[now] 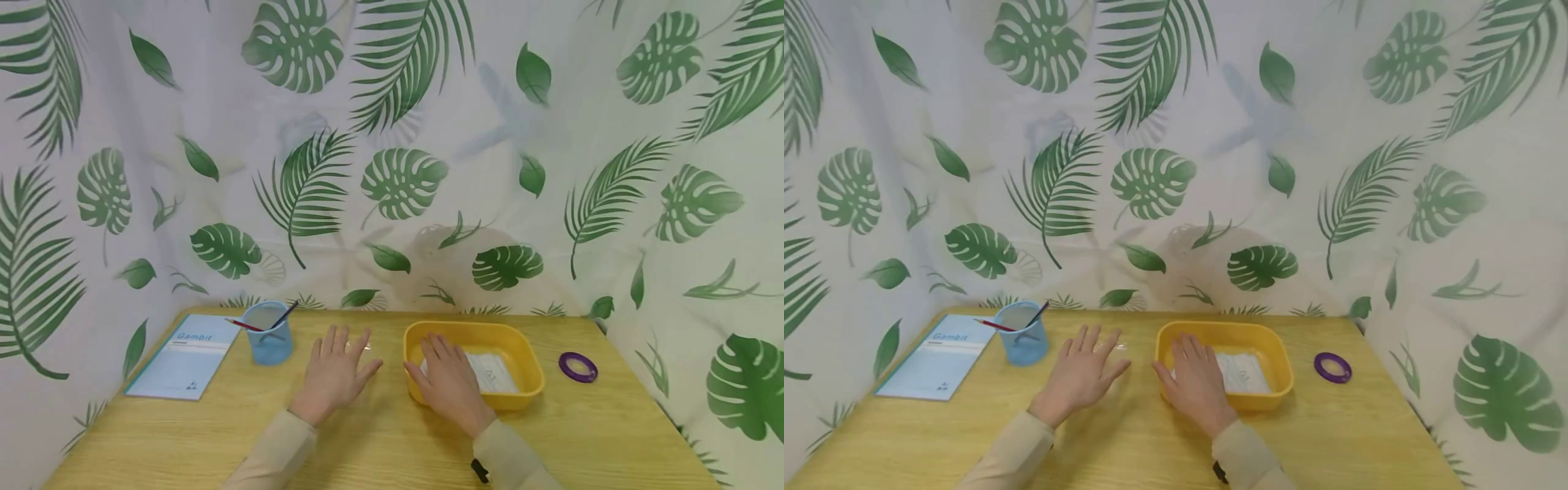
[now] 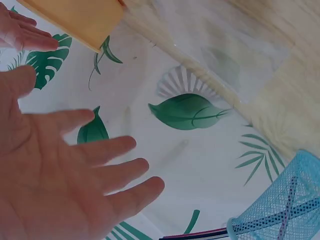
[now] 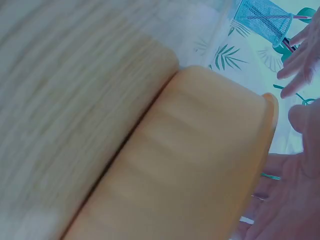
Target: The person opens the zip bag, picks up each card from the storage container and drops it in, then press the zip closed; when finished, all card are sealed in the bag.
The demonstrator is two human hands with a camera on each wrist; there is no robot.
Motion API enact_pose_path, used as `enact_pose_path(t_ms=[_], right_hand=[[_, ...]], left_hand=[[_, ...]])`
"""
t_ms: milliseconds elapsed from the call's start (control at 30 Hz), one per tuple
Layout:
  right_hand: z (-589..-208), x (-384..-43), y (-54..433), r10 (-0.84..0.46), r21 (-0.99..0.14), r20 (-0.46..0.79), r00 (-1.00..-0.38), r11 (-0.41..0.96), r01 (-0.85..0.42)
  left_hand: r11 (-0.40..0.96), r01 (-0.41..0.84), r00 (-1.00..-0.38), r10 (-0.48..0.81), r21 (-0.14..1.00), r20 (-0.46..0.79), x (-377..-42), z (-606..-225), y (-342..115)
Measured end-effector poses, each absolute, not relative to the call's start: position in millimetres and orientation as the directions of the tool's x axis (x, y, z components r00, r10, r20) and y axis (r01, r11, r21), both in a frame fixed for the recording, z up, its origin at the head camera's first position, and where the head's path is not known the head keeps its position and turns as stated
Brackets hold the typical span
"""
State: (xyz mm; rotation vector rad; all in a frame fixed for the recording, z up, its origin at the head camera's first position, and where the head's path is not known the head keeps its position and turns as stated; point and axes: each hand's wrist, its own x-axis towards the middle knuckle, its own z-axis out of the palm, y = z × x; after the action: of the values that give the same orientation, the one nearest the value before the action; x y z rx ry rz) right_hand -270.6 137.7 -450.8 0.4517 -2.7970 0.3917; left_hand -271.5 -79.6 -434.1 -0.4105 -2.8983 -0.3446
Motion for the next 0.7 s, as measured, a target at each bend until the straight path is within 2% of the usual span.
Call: enact_pose_path(t_ms=[133,233,367,433,533,700], right_hand=[[-451,-274,134,-0.191,-0.385,0.341,-0.921,0.865,-0.322],[-452,-275,132,-0.115,-0.547,0.343,-0.932,0.782,-0.298],[-451,-279,126,-0.066,-0.678,0.36,-0.931,0.667,-0.31],[-449,-285,121,-0.07,-0.71,0.361,-0.93,0.626,-0.323],[-446,-294,113,-0.102,-0.759,0.324,-0.94,0.565,-0.323],[-444,-310,96,-0.177,-0.832,0.25,-0.952,0.465,-0.304]], left_hand=[[0.927,0.32,-0.891,0.224,0.196,0.395,-277,-437,-81],[0.876,0.344,-0.88,0.176,0.337,0.441,-281,-439,-84],[0.695,0.319,-0.932,0.105,0.645,0.348,-291,-437,-94],[0.589,0.296,-0.949,0.092,0.752,0.302,-298,-438,-101],[0.463,0.271,-0.962,0.106,0.844,0.251,-307,-441,-112],[0.363,0.235,-0.97,0.15,0.902,0.193,-318,-449,-127]])
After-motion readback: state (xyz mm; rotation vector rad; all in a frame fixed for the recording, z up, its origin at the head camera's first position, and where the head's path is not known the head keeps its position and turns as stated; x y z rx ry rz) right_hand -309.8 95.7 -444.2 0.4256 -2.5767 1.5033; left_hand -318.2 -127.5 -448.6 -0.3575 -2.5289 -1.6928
